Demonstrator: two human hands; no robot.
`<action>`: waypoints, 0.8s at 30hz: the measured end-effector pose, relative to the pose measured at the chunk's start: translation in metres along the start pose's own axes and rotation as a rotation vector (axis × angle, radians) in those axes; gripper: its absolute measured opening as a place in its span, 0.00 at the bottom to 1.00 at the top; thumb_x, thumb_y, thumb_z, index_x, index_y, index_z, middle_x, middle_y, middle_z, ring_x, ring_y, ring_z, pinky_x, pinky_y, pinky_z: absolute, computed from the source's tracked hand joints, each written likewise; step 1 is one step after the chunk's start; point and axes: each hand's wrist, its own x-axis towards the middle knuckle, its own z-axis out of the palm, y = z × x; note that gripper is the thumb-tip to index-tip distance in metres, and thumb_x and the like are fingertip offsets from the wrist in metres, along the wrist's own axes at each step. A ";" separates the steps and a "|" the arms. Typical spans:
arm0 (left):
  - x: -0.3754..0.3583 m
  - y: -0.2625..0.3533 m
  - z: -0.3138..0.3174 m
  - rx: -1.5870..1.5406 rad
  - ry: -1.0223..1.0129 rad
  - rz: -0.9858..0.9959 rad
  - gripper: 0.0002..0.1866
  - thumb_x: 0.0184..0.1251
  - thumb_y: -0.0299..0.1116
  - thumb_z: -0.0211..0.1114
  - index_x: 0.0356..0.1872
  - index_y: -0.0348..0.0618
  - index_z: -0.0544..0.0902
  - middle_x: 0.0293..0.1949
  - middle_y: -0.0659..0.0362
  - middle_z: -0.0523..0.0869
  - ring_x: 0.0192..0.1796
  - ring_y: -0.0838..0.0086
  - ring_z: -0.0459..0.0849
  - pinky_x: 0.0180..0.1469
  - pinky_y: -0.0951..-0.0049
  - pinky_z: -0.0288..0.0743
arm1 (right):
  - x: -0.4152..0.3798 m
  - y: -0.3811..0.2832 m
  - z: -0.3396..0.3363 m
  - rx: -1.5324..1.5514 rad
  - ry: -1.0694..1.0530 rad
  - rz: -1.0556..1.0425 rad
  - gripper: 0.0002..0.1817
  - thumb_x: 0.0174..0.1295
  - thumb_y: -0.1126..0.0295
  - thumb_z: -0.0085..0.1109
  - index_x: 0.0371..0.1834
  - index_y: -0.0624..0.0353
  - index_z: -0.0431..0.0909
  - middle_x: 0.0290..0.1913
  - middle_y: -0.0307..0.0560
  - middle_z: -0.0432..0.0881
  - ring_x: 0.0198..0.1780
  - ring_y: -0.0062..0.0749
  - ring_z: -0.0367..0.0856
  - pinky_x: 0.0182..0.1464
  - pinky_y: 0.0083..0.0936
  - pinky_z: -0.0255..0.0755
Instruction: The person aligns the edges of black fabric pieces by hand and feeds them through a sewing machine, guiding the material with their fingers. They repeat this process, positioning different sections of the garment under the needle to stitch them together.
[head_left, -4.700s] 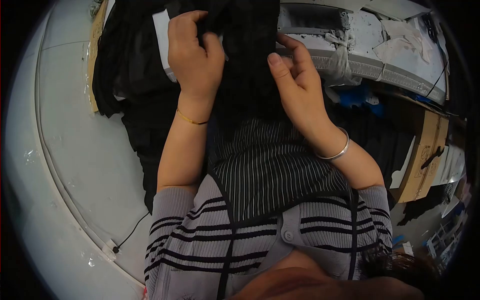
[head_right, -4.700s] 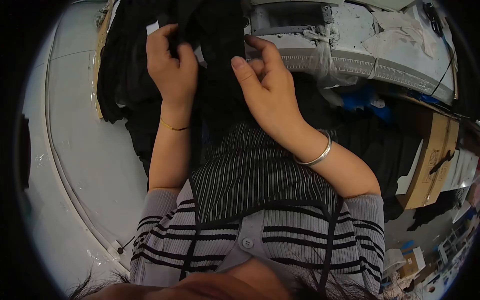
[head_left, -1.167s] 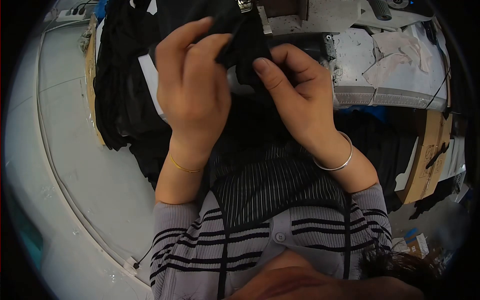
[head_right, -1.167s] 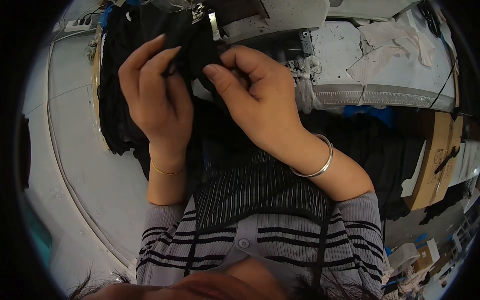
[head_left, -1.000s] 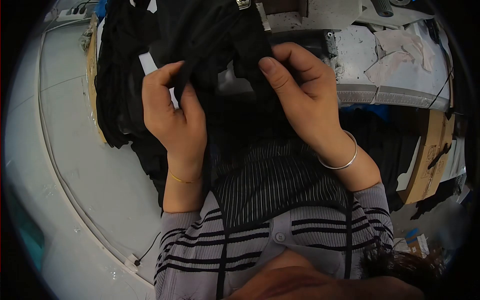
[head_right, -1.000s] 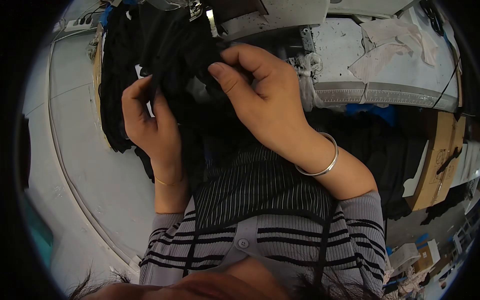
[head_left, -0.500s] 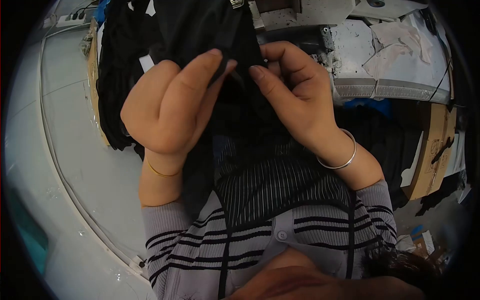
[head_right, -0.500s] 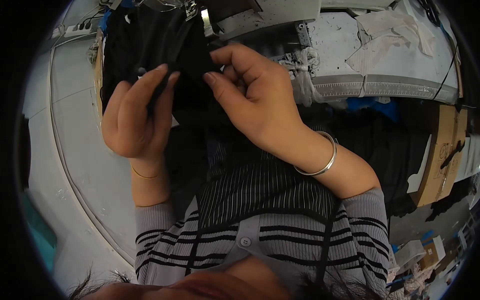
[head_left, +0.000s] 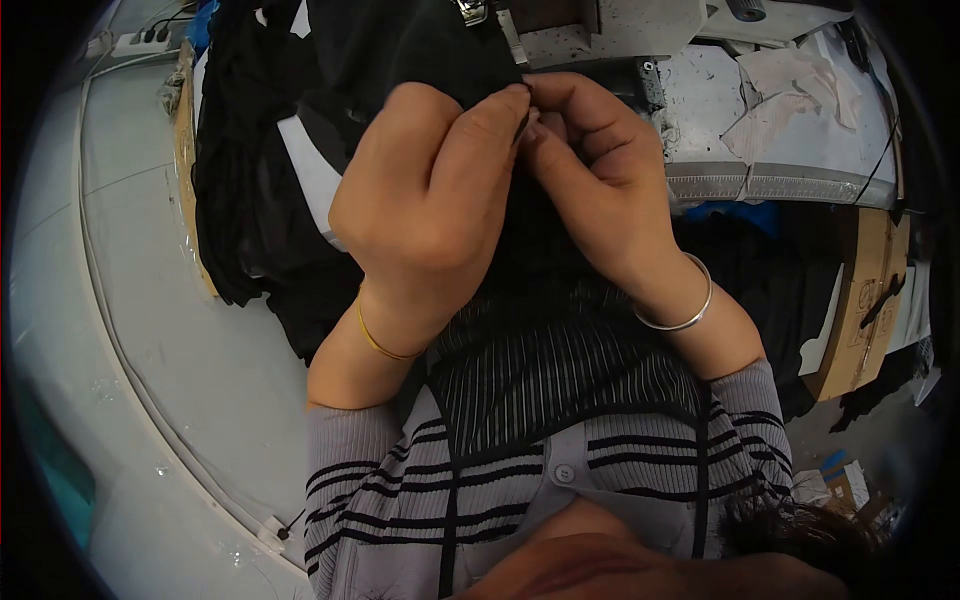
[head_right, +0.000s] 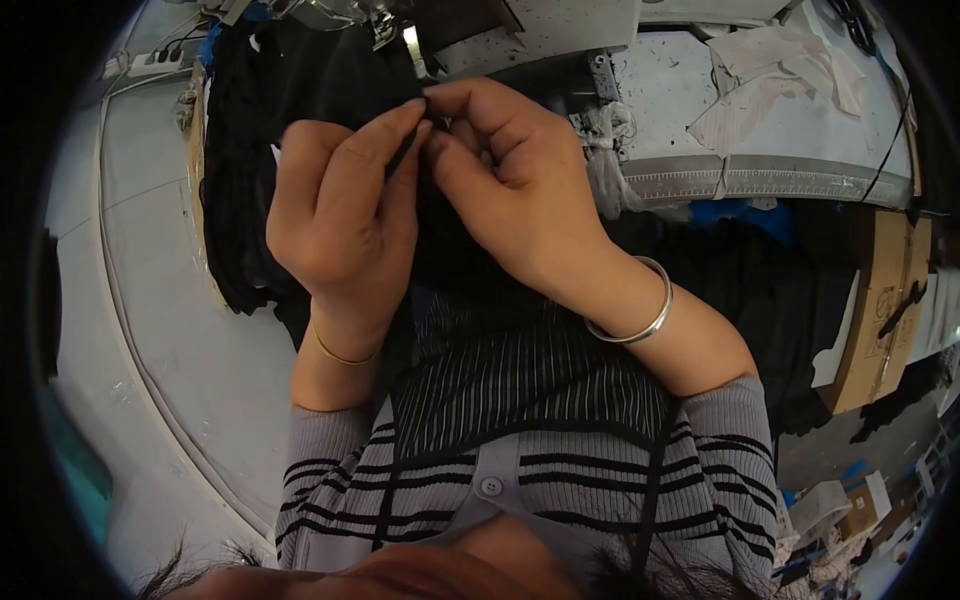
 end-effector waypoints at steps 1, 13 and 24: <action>0.002 0.000 0.000 0.000 0.002 -0.008 0.14 0.47 0.19 0.76 0.39 0.39 0.90 0.28 0.61 0.77 0.24 0.77 0.75 0.22 0.79 0.69 | 0.001 -0.002 0.001 0.000 0.000 0.000 0.15 0.73 0.79 0.58 0.61 0.67 0.77 0.37 0.32 0.83 0.39 0.09 0.77 0.46 0.10 0.73; -0.004 -0.003 -0.001 -0.082 0.000 -0.050 0.13 0.54 0.15 0.75 0.42 0.33 0.90 0.44 0.51 0.89 0.43 0.68 0.89 0.45 0.76 0.83 | 0.000 -0.005 0.004 0.037 0.014 0.012 0.15 0.73 0.79 0.59 0.61 0.67 0.78 0.35 0.29 0.80 0.36 0.06 0.73 0.41 0.08 0.69; -0.001 0.002 0.014 0.045 0.113 -0.052 0.13 0.50 0.20 0.74 0.40 0.37 0.90 0.40 0.58 0.90 0.34 0.71 0.87 0.32 0.76 0.81 | -0.003 0.001 0.003 0.041 0.078 -0.023 0.14 0.69 0.78 0.61 0.57 0.64 0.82 0.28 0.28 0.77 0.29 0.08 0.68 0.32 0.11 0.65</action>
